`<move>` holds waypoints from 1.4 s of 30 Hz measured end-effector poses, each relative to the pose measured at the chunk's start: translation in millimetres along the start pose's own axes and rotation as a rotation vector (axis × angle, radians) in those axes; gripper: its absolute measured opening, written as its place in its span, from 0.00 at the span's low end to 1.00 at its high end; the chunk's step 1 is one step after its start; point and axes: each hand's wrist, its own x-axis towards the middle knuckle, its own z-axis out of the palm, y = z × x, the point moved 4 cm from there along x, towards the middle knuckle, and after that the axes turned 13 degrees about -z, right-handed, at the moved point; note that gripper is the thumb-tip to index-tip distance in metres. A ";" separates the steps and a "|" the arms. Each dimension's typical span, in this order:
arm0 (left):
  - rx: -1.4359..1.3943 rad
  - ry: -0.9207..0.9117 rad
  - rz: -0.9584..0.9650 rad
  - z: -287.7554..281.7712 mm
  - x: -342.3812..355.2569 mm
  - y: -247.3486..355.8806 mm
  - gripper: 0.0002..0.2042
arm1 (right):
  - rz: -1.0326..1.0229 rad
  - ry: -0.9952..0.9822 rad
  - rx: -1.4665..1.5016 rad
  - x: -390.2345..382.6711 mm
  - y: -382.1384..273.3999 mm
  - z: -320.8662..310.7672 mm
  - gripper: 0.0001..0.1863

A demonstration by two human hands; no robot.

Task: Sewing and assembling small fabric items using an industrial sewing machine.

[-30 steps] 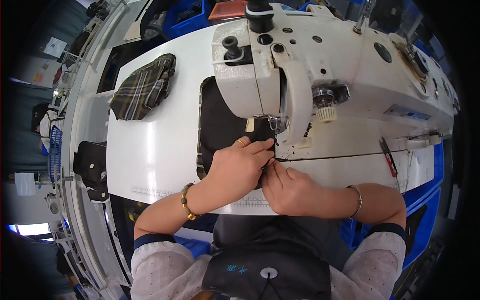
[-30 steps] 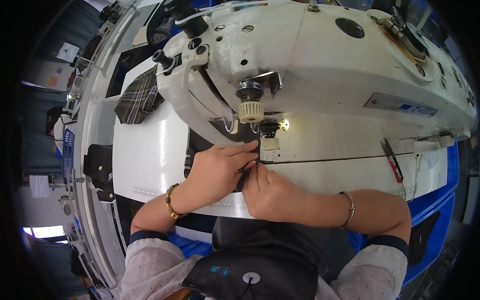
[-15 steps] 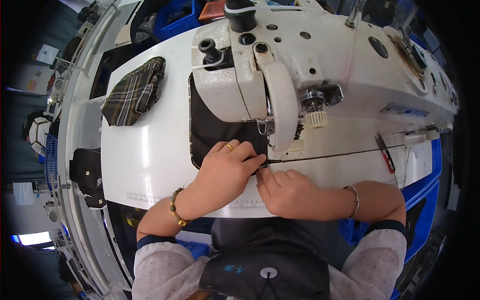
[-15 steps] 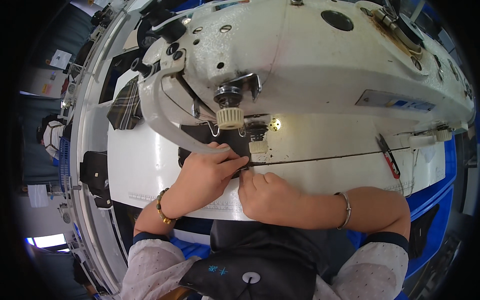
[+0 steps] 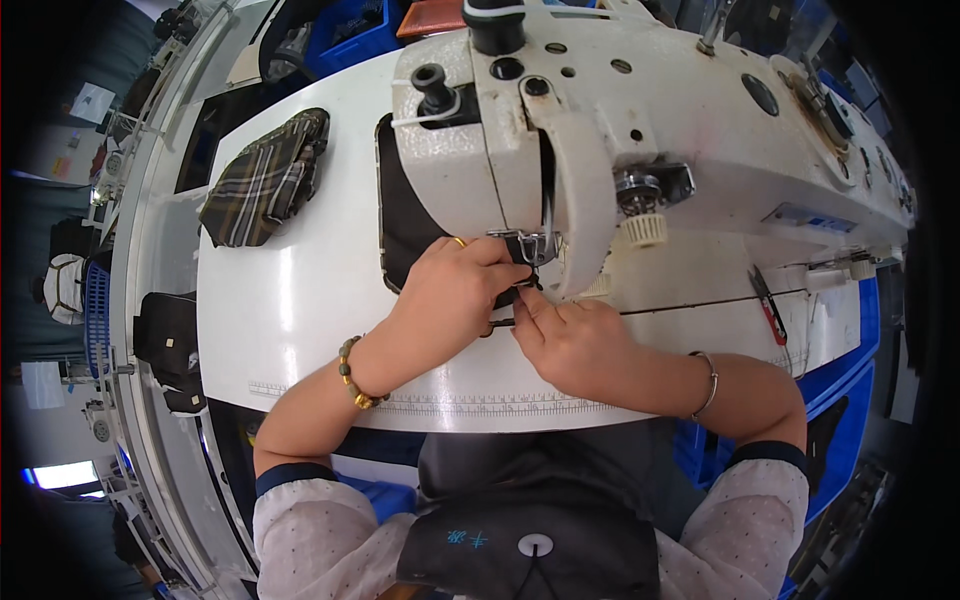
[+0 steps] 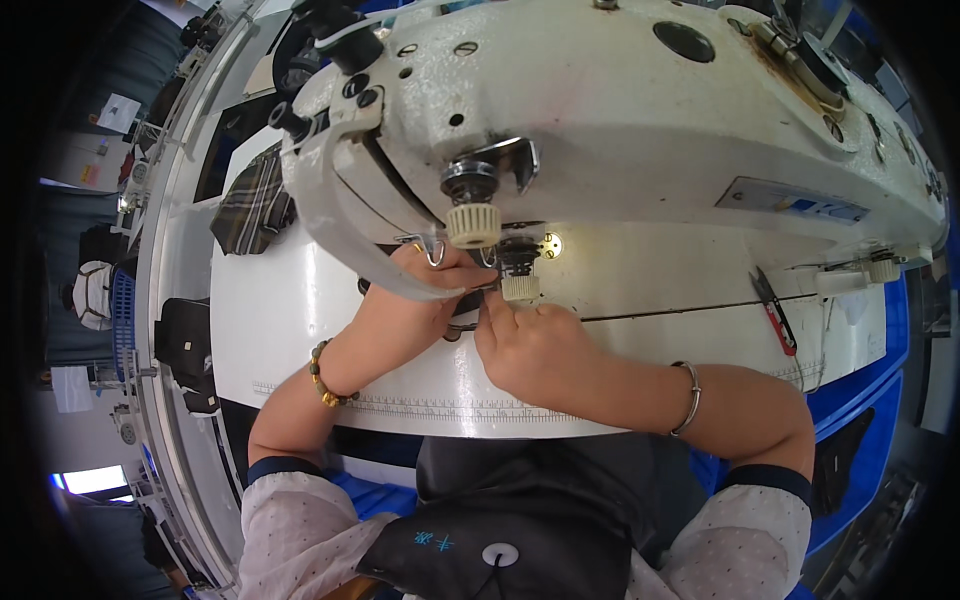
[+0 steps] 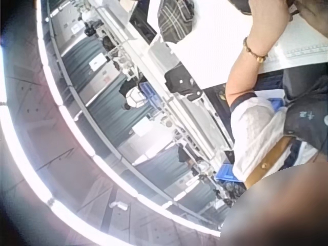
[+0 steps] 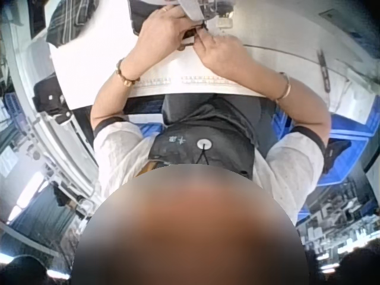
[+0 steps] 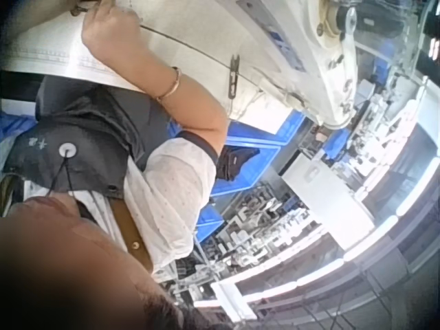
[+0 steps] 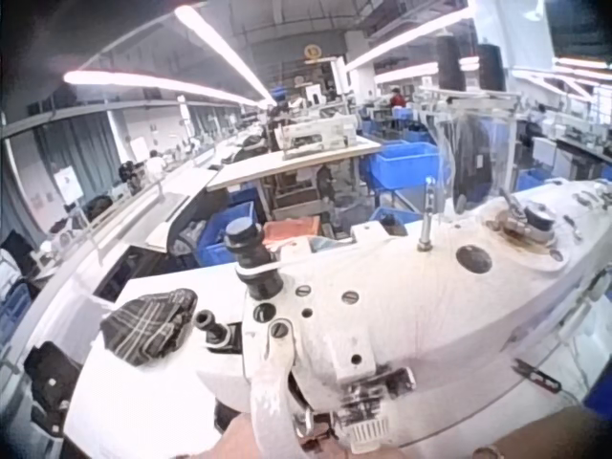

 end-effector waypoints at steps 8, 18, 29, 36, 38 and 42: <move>0.089 0.045 -0.064 -4.0 1.4 -6.0 0.14 | 0.059 -0.060 0.077 -0.5 16.1 8.3 0.19; -0.076 0.186 -0.034 4.1 5.7 -24.7 0.12 | 0.123 -0.067 0.259 3.4 7.3 6.0 0.16; 0.353 0.169 0.220 -3.8 -5.3 1.3 0.17 | 0.067 -0.057 0.229 -2.5 4.5 4.4 0.19; 0.212 0.004 0.121 -3.6 -5.8 -4.1 0.19 | 0.056 -0.057 0.208 -1.8 4.4 3.9 0.19; 0.241 0.097 0.180 -7.6 -6.4 5.0 0.12 | 0.061 -0.068 0.208 -2.1 4.4 3.8 0.19; 0.246 0.096 0.177 -8.3 -7.1 9.0 0.14 | 0.066 -0.053 0.217 -2.8 3.2 5.8 0.19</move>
